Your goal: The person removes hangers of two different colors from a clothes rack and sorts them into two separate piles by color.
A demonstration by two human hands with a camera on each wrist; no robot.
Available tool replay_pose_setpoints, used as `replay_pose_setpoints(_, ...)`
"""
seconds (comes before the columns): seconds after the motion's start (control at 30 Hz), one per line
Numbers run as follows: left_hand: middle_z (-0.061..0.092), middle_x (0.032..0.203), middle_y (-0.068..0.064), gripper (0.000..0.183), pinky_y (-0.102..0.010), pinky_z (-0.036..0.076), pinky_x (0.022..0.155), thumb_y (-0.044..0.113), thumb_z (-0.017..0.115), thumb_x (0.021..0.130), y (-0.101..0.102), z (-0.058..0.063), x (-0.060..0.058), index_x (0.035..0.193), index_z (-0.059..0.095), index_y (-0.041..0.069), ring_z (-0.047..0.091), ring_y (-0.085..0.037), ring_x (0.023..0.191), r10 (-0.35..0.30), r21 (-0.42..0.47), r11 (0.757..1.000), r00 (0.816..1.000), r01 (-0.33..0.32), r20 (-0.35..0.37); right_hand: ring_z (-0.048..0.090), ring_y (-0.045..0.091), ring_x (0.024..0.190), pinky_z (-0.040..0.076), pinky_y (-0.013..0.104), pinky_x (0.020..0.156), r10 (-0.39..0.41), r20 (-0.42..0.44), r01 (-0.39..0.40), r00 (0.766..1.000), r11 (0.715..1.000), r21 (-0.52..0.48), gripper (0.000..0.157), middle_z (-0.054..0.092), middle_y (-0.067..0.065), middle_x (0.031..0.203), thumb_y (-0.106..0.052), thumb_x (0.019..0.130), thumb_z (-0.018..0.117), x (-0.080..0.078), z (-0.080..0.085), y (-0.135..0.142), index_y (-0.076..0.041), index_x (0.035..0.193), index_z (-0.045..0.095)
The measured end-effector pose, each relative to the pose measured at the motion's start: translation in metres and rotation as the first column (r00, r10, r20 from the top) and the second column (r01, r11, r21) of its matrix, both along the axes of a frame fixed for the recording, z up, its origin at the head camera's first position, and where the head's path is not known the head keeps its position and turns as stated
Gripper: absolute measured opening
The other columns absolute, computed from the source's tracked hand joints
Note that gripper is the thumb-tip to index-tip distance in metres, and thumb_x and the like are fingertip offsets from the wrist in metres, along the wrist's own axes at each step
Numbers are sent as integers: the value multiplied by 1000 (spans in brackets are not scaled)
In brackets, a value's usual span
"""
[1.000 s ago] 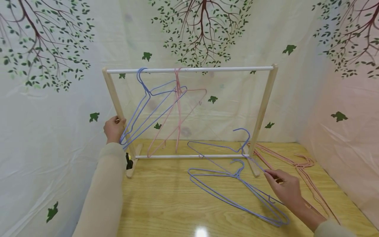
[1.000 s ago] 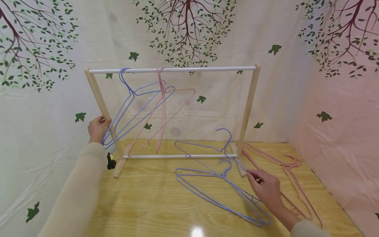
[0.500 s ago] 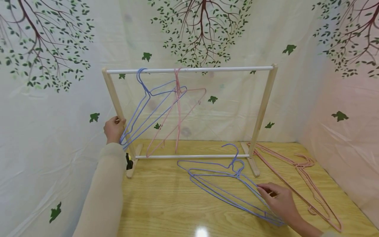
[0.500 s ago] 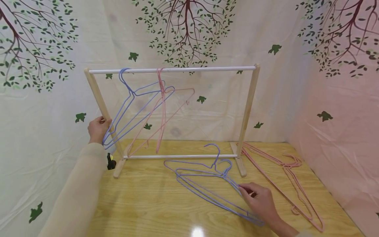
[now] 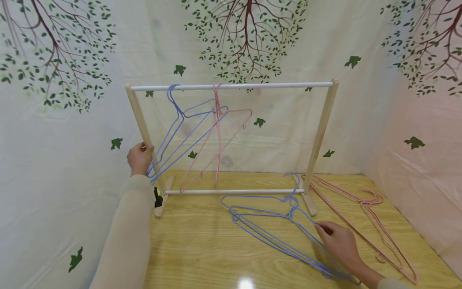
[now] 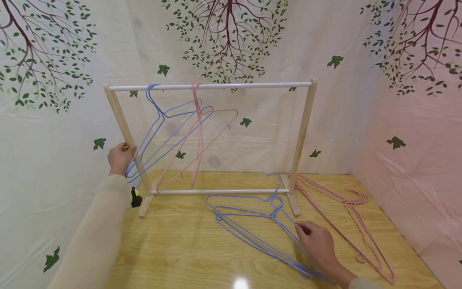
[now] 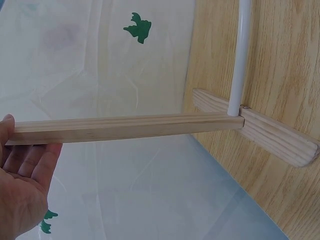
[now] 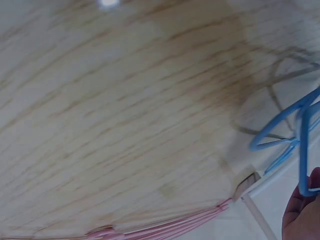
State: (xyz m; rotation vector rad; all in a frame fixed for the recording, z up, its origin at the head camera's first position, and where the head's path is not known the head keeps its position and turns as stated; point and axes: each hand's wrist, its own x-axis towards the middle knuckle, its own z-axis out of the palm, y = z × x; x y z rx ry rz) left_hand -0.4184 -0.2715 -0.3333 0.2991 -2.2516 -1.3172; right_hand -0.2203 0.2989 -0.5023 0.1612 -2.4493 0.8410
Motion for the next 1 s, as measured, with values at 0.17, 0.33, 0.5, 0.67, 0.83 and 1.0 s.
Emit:
replay_pose_setpoints(0.17, 62, 129, -24, 41, -45, 44, 104, 18, 59, 100, 0, -1, -1, 137, 57, 0, 58, -37, 120, 3, 3, 1000, 1000, -3, 0, 66, 13, 66, 53, 24, 56, -44, 208, 33, 977, 998, 56, 17, 74, 6, 84, -14, 91, 71, -4, -5, 4, 0, 98, 76)
replay_pose_setpoints(0.33, 62, 129, -24, 41, -46, 44, 103, 17, 59, 100, -2, -2, -1, 137, 58, -1, 58, -38, 119, -1, -6, 1000, 1000, 1, -8, 67, 17, 69, 53, 27, 56, -49, 284, 23, 958, 995, 97, 18, 74, 7, 87, -16, 91, 69, -9, -8, 8, -1, 98, 76)
replay_pose_setpoints(0.5, 62, 128, -24, 41, -46, 44, 102, 18, 58, 100, -3, -2, -2, 136, 58, -1, 59, -38, 118, 1, -17, 1000, 1000, -1, -16, 64, 13, 67, 50, 24, 52, -32, 315, -12, 949, 991, 135, 19, 73, 5, 87, -19, 91, 70, -13, -12, 10, -3, 98, 76)
replay_pose_setpoints(0.67, 63, 127, -24, 40, -45, 44, 103, 17, 59, 100, -2, -3, -2, 136, 59, -1, 59, -38, 118, 3, -10, 1000, 1000, -4, -24, 64, 15, 69, 49, 23, 49, -35, 302, -7, 953, 990, 139, 22, 71, 11, 96, -21, 92, 69, -14, -11, 11, -2, 103, 75)
replay_pose_setpoints(0.83, 62, 128, -24, 41, -45, 45, 103, 17, 58, 100, -2, -3, -3, 136, 58, -1, 59, -37, 119, -1, 0, 1000, 1000, 1, -20, 65, 18, 72, 48, 27, 48, -55, 284, 20, 957, 992, 126, 24, 71, 16, 101, -22, 94, 67, -17, 0, 9, -2, 106, 75)
replay_pose_setpoints(1.0, 62, 128, -24, 41, -46, 44, 103, 17, 58, 100, -3, -3, -3, 136, 58, -2, 58, -38, 119, -4, -7, 1000, 1000, 4, -20, 66, 19, 71, 47, 29, 48, -62, 228, 33, 972, 991, 130, 27, 72, 16, 100, -25, 95, 66, -25, 19, 3, -3, 108, 75)
